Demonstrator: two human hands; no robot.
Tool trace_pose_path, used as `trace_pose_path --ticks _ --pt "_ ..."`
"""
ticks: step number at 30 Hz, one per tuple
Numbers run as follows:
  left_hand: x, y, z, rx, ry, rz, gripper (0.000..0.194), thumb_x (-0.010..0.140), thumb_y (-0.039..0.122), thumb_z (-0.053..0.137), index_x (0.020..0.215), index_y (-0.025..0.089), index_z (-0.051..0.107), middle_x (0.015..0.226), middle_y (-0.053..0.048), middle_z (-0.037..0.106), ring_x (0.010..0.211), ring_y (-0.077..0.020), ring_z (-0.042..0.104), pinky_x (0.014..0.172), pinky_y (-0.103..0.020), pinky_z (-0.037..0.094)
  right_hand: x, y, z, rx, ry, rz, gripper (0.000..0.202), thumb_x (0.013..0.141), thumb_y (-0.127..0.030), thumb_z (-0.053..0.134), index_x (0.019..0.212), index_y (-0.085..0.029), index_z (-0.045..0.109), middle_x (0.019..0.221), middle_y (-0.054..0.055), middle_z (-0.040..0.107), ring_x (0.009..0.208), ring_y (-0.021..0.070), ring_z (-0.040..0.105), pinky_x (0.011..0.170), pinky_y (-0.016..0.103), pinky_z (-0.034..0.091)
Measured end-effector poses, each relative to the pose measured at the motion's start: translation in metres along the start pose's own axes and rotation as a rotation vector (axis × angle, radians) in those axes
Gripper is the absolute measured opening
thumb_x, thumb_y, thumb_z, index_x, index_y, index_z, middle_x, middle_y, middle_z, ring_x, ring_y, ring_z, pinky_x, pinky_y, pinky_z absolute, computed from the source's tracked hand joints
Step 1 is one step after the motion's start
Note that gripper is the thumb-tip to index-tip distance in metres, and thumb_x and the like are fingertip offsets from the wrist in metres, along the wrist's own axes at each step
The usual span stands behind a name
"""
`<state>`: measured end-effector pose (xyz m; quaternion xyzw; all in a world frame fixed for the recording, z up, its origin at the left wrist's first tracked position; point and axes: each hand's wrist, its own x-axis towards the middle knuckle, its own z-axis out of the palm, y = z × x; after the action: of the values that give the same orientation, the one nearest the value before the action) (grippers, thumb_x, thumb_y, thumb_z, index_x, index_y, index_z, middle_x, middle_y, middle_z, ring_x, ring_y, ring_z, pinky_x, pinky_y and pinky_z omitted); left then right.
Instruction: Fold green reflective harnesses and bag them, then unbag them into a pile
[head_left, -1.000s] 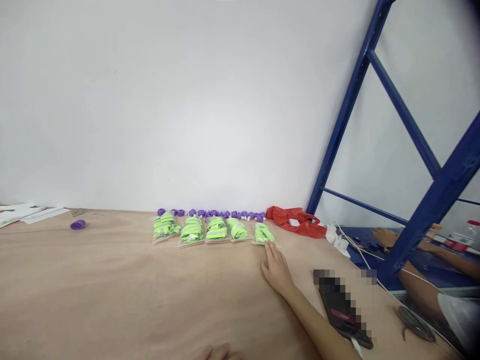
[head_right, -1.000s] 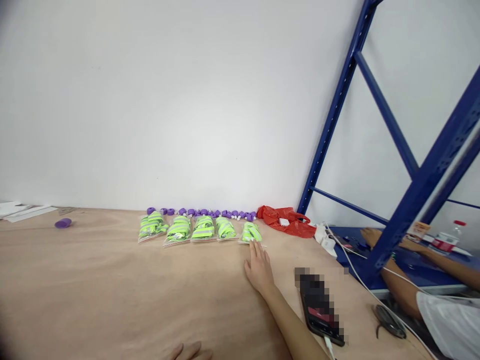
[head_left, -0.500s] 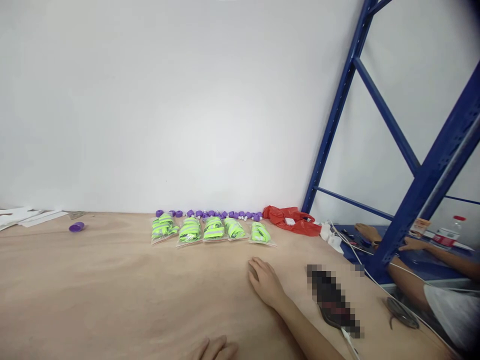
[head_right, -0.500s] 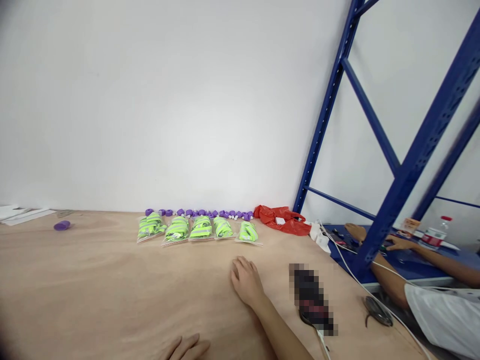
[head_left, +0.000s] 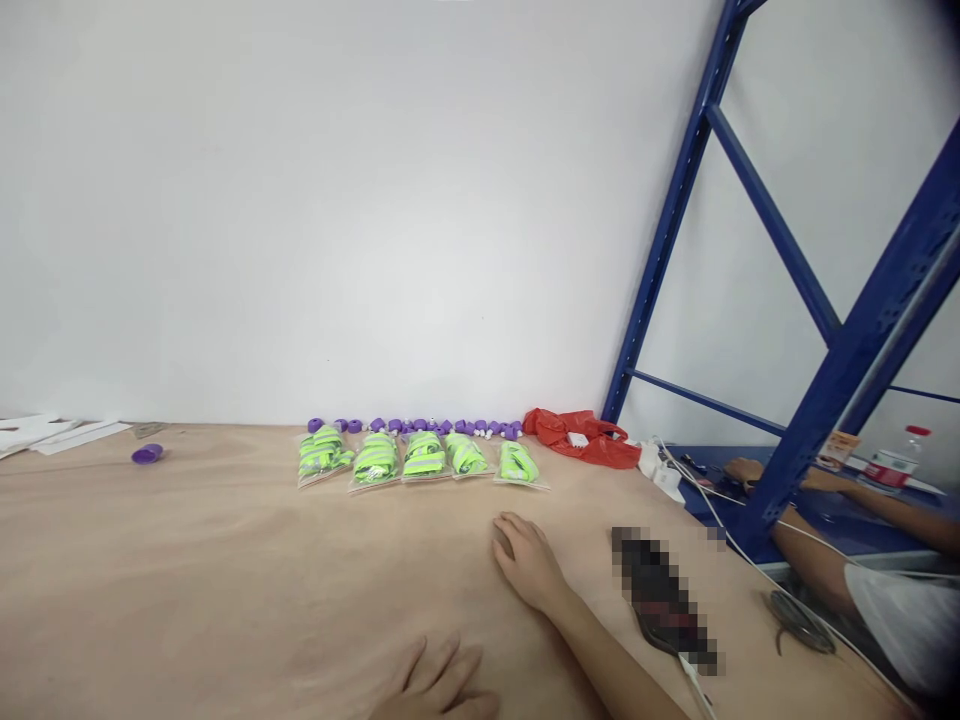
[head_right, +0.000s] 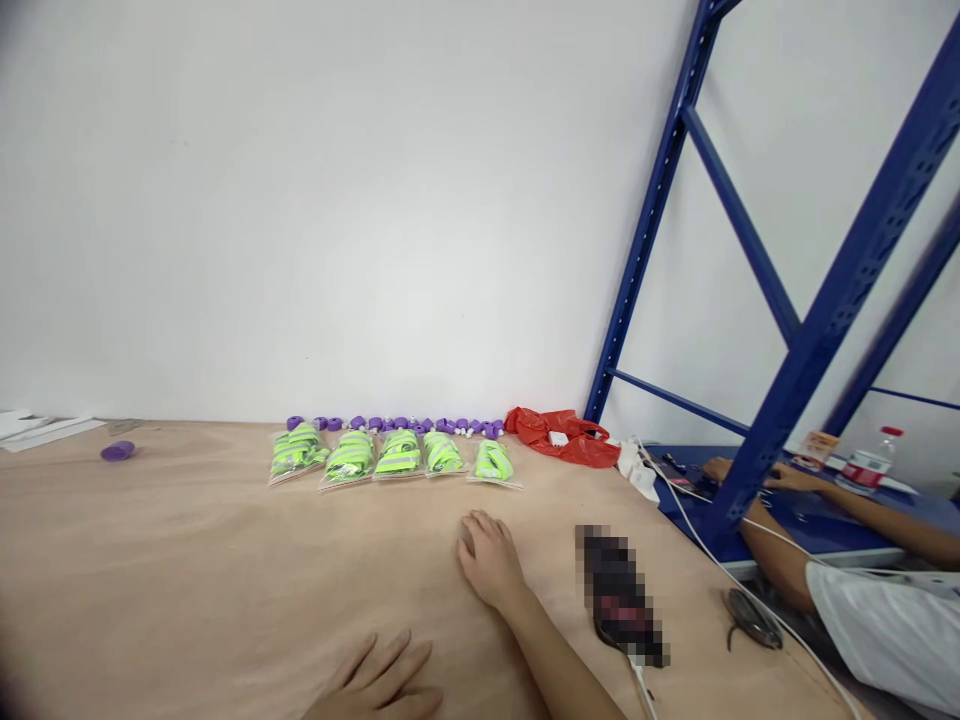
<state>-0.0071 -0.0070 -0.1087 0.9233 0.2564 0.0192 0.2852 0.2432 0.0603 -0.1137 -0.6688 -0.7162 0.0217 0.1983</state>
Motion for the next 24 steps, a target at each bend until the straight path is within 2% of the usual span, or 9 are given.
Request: trace_pose_path --ticks 3,7,11,15,21,24 --pt "0.009 0.01 -0.024 0.0 -0.07 -0.031 0.054 0.098 0.06 0.044 0.147 0.038 0.047 0.158 -0.008 0.031 0.146 -0.0424 0.024 0.114 -0.069 0.021 0.001 0.0 0.0 0.002 0.004 0.004 0.041 0.092 -0.022 0.049 0.129 -0.017 0.064 0.14 0.013 0.06 0.131 0.0265 0.054 0.113 0.042 0.037" --pt "0.024 0.014 -0.038 0.047 -0.067 0.078 0.067 0.094 0.06 0.052 0.153 0.032 0.037 0.161 -0.012 0.026 0.149 -0.0409 0.02 0.116 -0.07 0.013 0.001 0.001 0.001 0.006 0.014 0.005 0.04 0.092 -0.021 0.049 0.128 -0.017 0.065 0.14 0.013 0.06 0.132 0.0261 0.053 0.114 0.041 0.036" --pt "0.041 0.01 -0.039 0.057 0.009 0.111 0.067 0.092 0.052 0.059 0.152 0.032 0.039 0.162 -0.012 0.027 0.148 -0.038 0.025 0.117 -0.067 0.013 0.001 0.004 0.004 0.01 0.022 -0.005 0.039 0.092 -0.021 0.049 0.127 -0.016 0.065 0.138 0.012 0.061 0.129 0.0254 0.055 0.112 0.04 0.037" --pt "0.054 0.007 -0.035 0.029 0.077 0.118 0.06 0.092 0.047 0.056 0.149 0.033 0.043 0.162 -0.007 0.03 0.148 -0.0345 0.028 0.119 -0.064 0.013 0.004 0.009 0.006 0.014 0.034 -0.012 0.037 0.092 -0.022 0.05 0.125 -0.017 0.066 0.136 0.011 0.062 0.126 0.0241 0.056 0.111 0.037 0.038" --pt "0.057 0.005 -0.034 -0.019 0.127 0.152 0.056 0.093 0.048 0.055 0.147 0.034 0.047 0.159 -0.007 0.035 0.147 -0.034 0.031 0.119 -0.064 0.013 0.014 0.017 0.001 -0.015 0.081 -0.02 0.027 0.092 -0.018 0.048 0.108 -0.02 0.069 0.119 0.006 0.069 0.112 0.0182 0.061 0.1 0.028 0.044" --pt "0.056 0.004 -0.033 -0.038 0.14 0.147 0.056 0.092 0.047 0.057 0.146 0.035 0.047 0.159 -0.007 0.035 0.146 -0.034 0.032 0.119 -0.063 0.013 0.023 0.024 -0.006 -0.086 0.125 0.019 0.029 0.093 -0.018 0.045 0.112 -0.019 0.067 0.117 0.008 0.068 0.11 0.0208 0.06 0.097 0.031 0.044"
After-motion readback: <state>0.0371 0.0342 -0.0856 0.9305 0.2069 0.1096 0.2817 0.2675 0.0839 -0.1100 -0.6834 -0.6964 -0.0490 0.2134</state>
